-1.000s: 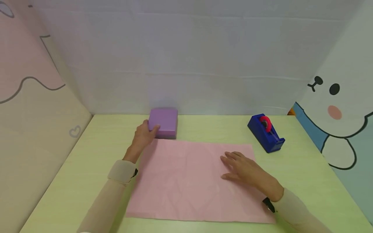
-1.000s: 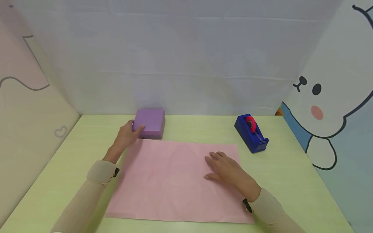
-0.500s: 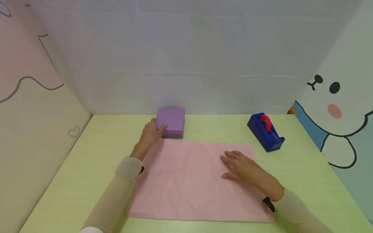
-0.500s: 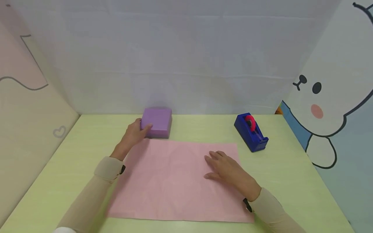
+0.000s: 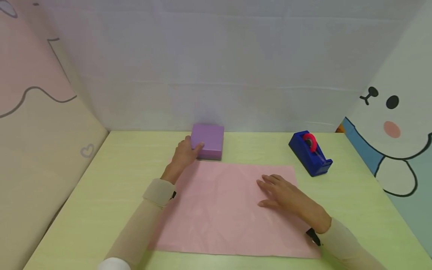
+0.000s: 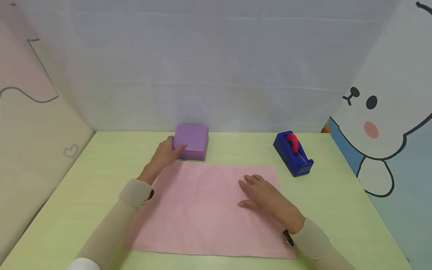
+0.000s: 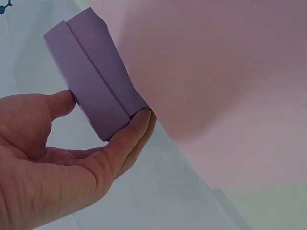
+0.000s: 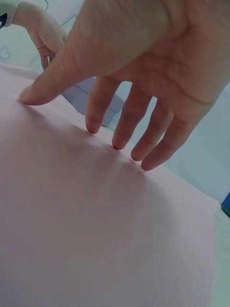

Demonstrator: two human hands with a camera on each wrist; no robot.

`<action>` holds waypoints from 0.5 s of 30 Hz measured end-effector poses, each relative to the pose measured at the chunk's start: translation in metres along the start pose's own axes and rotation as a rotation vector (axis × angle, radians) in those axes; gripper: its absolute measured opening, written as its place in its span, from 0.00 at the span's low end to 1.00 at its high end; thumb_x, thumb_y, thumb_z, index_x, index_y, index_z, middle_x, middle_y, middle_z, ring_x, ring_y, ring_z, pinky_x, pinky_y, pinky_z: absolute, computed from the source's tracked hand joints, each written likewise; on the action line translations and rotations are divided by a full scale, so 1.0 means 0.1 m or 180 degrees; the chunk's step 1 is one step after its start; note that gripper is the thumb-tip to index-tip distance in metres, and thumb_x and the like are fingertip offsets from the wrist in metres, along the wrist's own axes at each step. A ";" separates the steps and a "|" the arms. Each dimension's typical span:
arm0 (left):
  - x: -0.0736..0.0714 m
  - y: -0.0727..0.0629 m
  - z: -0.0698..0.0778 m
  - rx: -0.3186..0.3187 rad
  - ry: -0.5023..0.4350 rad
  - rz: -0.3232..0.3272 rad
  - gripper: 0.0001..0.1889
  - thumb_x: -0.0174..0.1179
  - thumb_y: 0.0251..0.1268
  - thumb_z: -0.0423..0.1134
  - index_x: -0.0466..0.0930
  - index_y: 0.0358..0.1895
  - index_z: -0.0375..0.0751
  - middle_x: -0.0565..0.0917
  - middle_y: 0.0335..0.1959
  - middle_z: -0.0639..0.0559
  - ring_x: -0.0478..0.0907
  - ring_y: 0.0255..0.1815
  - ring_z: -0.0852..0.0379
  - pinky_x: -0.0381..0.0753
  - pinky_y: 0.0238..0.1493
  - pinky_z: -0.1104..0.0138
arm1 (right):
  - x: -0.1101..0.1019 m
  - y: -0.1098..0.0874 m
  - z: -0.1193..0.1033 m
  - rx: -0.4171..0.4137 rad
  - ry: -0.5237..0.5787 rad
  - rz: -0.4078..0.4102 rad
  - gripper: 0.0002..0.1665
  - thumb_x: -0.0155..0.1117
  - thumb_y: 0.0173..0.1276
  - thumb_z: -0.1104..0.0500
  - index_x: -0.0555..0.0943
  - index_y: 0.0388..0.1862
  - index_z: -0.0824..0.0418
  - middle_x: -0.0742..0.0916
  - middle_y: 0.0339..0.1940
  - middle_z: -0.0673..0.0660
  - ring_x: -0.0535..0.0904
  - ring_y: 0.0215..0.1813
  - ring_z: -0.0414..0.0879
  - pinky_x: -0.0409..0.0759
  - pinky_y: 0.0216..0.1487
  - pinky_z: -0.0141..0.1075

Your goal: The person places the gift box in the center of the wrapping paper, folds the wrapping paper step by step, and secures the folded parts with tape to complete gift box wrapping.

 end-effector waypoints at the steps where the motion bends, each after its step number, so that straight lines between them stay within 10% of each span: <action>1: 0.01 0.00 0.01 -0.0008 -0.0009 -0.0010 0.36 0.55 0.79 0.51 0.60 0.71 0.20 0.74 0.63 0.23 0.75 0.65 0.30 0.74 0.65 0.44 | 0.00 0.00 0.00 -0.0001 0.0007 0.0004 0.38 0.69 0.71 0.44 0.76 0.70 0.67 0.77 0.70 0.69 0.72 0.70 0.69 0.71 0.67 0.63; 15: 0.15 -0.02 0.22 0.0088 -0.0042 -0.0015 0.36 0.57 0.78 0.50 0.61 0.70 0.19 0.76 0.61 0.23 0.75 0.63 0.29 0.76 0.63 0.44 | 0.01 0.01 0.03 0.0009 0.0095 -0.0020 0.38 0.69 0.70 0.44 0.77 0.70 0.68 0.78 0.70 0.69 0.71 0.71 0.69 0.70 0.68 0.62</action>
Point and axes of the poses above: each hand's wrist, its own y-axis towards the middle knuckle, its own x-axis out of the palm, z = x × y, the point moved 5 cm from there along y, towards the middle knuckle
